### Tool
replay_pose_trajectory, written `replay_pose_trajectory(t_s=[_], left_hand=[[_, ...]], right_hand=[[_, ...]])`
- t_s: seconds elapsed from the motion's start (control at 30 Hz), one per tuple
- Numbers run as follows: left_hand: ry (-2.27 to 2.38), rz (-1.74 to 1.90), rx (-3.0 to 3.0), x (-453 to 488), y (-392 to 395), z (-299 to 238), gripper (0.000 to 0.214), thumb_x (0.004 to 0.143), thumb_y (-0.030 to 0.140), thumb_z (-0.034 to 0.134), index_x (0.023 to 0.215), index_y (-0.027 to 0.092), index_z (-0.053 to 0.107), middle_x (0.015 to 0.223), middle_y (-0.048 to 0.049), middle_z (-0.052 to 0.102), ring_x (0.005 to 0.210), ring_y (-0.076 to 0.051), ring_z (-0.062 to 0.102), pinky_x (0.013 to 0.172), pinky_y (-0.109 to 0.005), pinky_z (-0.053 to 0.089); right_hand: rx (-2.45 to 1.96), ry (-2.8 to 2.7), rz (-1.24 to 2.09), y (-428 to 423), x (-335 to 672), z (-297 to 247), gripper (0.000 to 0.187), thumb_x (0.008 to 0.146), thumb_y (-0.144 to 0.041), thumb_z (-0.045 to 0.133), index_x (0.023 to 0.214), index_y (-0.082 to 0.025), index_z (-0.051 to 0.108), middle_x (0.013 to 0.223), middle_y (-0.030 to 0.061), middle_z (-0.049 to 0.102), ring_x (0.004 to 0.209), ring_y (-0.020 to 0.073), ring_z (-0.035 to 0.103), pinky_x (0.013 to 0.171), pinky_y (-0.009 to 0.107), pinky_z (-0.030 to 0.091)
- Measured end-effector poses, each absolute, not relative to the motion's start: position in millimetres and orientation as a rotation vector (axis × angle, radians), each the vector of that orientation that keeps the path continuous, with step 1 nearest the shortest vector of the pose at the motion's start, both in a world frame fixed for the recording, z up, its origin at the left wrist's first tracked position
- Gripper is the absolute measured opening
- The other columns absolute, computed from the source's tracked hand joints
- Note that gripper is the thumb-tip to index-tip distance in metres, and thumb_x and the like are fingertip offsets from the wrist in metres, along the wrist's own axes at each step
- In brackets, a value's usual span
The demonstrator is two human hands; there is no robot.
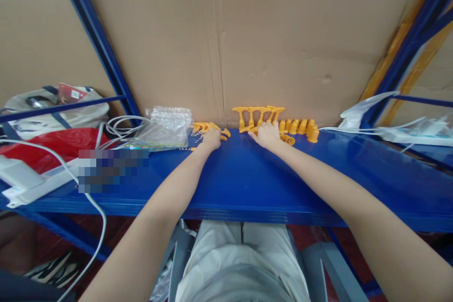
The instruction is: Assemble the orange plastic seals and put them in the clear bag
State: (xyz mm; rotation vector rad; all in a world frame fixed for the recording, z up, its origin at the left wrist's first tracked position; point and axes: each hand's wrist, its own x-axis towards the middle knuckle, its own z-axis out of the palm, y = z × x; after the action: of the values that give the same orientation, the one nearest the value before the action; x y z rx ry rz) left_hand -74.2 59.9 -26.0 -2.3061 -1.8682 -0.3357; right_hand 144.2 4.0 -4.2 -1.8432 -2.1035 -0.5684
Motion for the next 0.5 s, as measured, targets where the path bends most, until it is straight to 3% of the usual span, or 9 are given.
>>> replay_pose_trajectory(t_s=[0.13,0.23,0.5], left_hand=[[-1.887,-0.465,-2.296,-75.8,60.8,-24.3,0.043,0.085,0.016,0.055,0.128,0.016,0.061,0.126,-0.0204,0.060,0.114,-0.035,0.063,0.100,-0.042,0.048],[-1.881,-0.579,-2.234,-73.7,61.3,-24.0,0.042,0.085,0.014,0.052,0.126,0.019,0.061,0.123,-0.0168,0.060,0.114,-0.032,0.063,0.098,-0.042,0.049],[-1.804,-0.968,-2.229,-59.3,59.7,-20.9,0.046,0.083,0.013,0.055,0.129,0.023,0.059,0.119,-0.0115,0.056,0.107,-0.027,0.065,0.098,-0.037,0.051]], right_hand=[[-1.822,-2.163,-0.610,5.3,139.2,-5.2,0.053,0.097,-0.053,0.048,0.117,-0.011,0.074,0.124,0.0245,0.067,0.118,0.0392,0.058,0.102,0.054,0.032],[-1.810,-2.141,-0.601,4.4,143.7,-0.7,0.055,0.099,-0.051,0.044,0.120,-0.009,0.071,0.123,0.0249,0.067,0.117,0.0389,0.058,0.102,0.053,0.033],[-2.003,-1.780,-0.447,4.0,211.1,21.1,0.041,0.095,-0.029,0.042,0.125,-0.007,0.061,0.130,0.0248,0.061,0.122,0.0370,0.053,0.102,0.054,0.035]])
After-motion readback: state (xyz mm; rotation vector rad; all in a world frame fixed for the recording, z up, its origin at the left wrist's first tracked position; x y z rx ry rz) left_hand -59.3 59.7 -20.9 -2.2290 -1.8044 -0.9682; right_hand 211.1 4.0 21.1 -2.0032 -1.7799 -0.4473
